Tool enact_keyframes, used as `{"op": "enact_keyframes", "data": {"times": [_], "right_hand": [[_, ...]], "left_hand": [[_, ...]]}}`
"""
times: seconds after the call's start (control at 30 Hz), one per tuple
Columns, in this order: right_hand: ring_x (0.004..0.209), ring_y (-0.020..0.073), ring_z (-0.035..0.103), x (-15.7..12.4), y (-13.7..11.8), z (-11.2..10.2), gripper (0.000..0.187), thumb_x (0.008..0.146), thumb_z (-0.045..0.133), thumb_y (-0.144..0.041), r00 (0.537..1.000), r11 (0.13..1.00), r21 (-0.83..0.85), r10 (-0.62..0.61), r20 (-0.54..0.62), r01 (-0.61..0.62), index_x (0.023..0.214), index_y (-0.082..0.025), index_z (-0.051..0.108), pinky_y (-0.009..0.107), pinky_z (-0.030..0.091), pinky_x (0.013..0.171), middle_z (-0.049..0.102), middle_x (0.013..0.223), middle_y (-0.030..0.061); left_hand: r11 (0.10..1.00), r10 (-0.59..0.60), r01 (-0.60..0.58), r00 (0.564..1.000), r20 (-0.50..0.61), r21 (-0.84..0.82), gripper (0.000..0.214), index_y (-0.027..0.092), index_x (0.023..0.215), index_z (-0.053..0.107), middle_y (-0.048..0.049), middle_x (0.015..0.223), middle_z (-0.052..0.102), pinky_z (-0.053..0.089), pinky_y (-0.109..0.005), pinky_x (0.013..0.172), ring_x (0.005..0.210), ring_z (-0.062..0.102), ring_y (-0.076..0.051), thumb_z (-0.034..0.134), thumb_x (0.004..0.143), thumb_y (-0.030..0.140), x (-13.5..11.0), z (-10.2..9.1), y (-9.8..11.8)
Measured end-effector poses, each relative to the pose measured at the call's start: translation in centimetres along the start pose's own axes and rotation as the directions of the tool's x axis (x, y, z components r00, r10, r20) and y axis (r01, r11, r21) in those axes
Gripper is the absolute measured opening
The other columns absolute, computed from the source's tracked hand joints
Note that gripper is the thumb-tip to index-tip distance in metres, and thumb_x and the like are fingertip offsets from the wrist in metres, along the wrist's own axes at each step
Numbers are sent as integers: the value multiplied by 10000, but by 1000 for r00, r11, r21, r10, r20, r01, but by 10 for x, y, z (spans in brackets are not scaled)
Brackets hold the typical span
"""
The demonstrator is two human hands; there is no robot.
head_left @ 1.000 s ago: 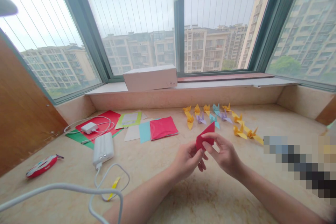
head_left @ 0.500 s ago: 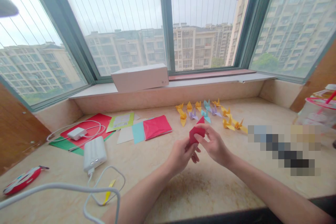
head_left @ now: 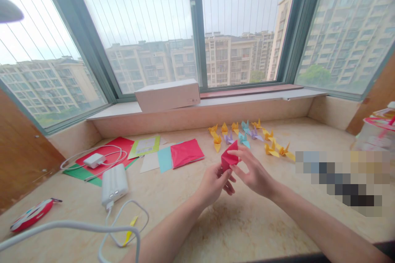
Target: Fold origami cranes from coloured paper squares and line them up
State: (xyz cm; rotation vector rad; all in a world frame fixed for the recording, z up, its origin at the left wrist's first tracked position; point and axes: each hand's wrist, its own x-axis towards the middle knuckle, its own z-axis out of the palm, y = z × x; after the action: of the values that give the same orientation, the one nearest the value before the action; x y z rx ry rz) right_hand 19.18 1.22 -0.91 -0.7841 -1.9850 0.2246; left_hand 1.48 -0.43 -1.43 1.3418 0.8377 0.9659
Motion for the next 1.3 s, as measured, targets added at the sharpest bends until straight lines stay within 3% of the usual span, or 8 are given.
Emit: {"op": "enact_keyframes", "data": {"times": [0.17,0.27,0.37,0.57,0.73,0.9,1.07,1.3], "right_hand": [[965,249,642,6,-3,-4,164,930,540,-228,995,997,34,66,-68,-64,1003,-229,687,398,551,835,674,1039,97],[765,209,632,7,-5,-6,179,947,524,-260,991,993,45,117,-71,-114,906,-213,692,349,535,713,688,878,67],[720,195,617,7,-8,-9,176,952,523,-265,985,988,42,154,-81,-151,908,-213,685,336,512,689,689,833,48],[851,225,626,10,-7,-14,162,942,536,-252,979,986,2,167,-121,-168,900,-209,686,375,517,783,670,905,66],[1152,284,568,10,2,-13,166,913,586,-256,968,981,-37,179,-178,-188,1052,-230,673,452,518,925,570,1223,118],[1265,290,494,7,2,-16,281,914,579,-203,986,986,-151,40,-164,-65,1170,-292,652,499,441,1046,405,1440,98],[1329,309,443,5,-4,-15,352,905,525,-94,996,959,-277,-79,-51,62,1158,-290,671,533,385,1069,433,1445,94],[1274,304,489,4,-9,-10,171,902,583,-151,993,950,-295,-114,-12,105,1007,-235,688,495,401,1024,508,1382,116]], "left_hand": [[1000,-7,6,999,35,17,454,130,1016,577,-12,728,630,495,-213,438,466,639,-121,650,827,537,-2,3,-1],[999,21,-20,999,-42,25,459,154,1071,521,0,736,633,495,-214,440,467,638,-121,651,831,524,-3,4,-1],[997,69,-63,989,-130,53,472,178,1088,476,0,784,639,496,-216,444,490,645,-122,654,829,529,-3,5,0],[990,114,-105,989,-96,92,476,156,1139,509,-23,811,643,494,-222,441,492,643,-119,531,899,567,-4,7,4],[994,102,-99,991,-91,38,478,145,1123,519,-38,819,654,490,-220,427,487,653,-127,459,931,579,-3,7,2],[995,103,-104,989,-110,4,461,143,1140,517,-73,869,689,498,-222,445,503,661,-128,475,934,553,-1,5,2],[993,110,-114,979,-172,-13,447,135,1147,530,-105,922,709,502,-234,460,500,657,-128,485,935,526,-2,4,10],[992,118,-127,965,-235,-21,406,138,1096,540,-96,941,703,511,-251,484,512,657,-130,534,910,498,-1,1,13]]}}
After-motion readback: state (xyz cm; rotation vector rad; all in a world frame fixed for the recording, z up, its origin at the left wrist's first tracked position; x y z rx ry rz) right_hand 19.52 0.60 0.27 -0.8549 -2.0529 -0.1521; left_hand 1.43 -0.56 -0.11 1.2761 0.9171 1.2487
